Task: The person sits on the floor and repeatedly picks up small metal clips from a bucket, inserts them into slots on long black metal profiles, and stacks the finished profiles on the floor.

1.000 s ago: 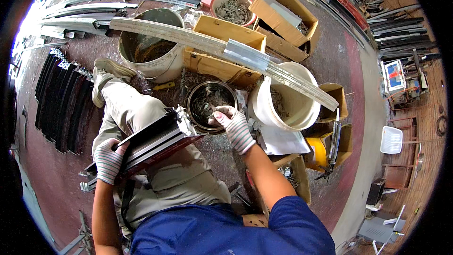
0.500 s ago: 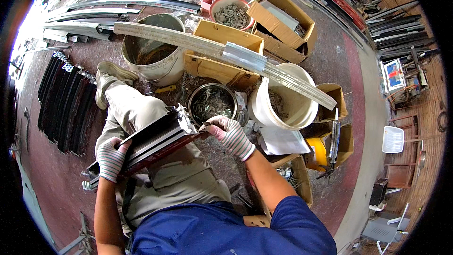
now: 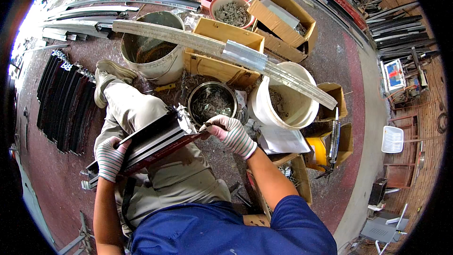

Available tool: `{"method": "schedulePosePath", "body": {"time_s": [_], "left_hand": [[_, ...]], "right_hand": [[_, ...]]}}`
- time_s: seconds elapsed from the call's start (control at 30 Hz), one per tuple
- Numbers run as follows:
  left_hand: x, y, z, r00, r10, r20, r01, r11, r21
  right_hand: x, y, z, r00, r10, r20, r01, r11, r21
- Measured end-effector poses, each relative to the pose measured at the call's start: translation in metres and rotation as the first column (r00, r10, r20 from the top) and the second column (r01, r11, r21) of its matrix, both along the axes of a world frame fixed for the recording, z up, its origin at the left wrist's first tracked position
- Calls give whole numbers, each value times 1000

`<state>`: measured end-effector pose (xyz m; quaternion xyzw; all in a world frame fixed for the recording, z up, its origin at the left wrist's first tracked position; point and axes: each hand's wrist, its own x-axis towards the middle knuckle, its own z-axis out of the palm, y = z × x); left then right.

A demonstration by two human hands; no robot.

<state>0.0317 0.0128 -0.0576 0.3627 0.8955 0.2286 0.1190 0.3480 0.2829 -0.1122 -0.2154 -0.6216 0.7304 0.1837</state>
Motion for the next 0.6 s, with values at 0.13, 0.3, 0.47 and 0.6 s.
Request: {"method": "schedulePosePath", "body": {"time_s": [0.13, 0.3, 0.47, 0.6], "left_hand": [[-2, 0, -3, 1000, 4, 0, -4, 1000, -5], [-2, -2, -4, 1000, 18, 11, -18, 1000, -2], [-1, 1, -1, 1000, 18, 10, -18, 1000, -9], [-3, -1, -4, 1000, 2, -5, -2, 999, -33]], "right_hand": [[1, -2, 3, 999, -10, -31, 8, 999, -46], [-2, 0, 8, 1000, 17, 26, -18, 1000, 26], [-3, 2, 1, 995, 33, 99, -39, 998, 58], [-4, -13, -2, 1000, -29, -5, 30, 997, 76]]}}
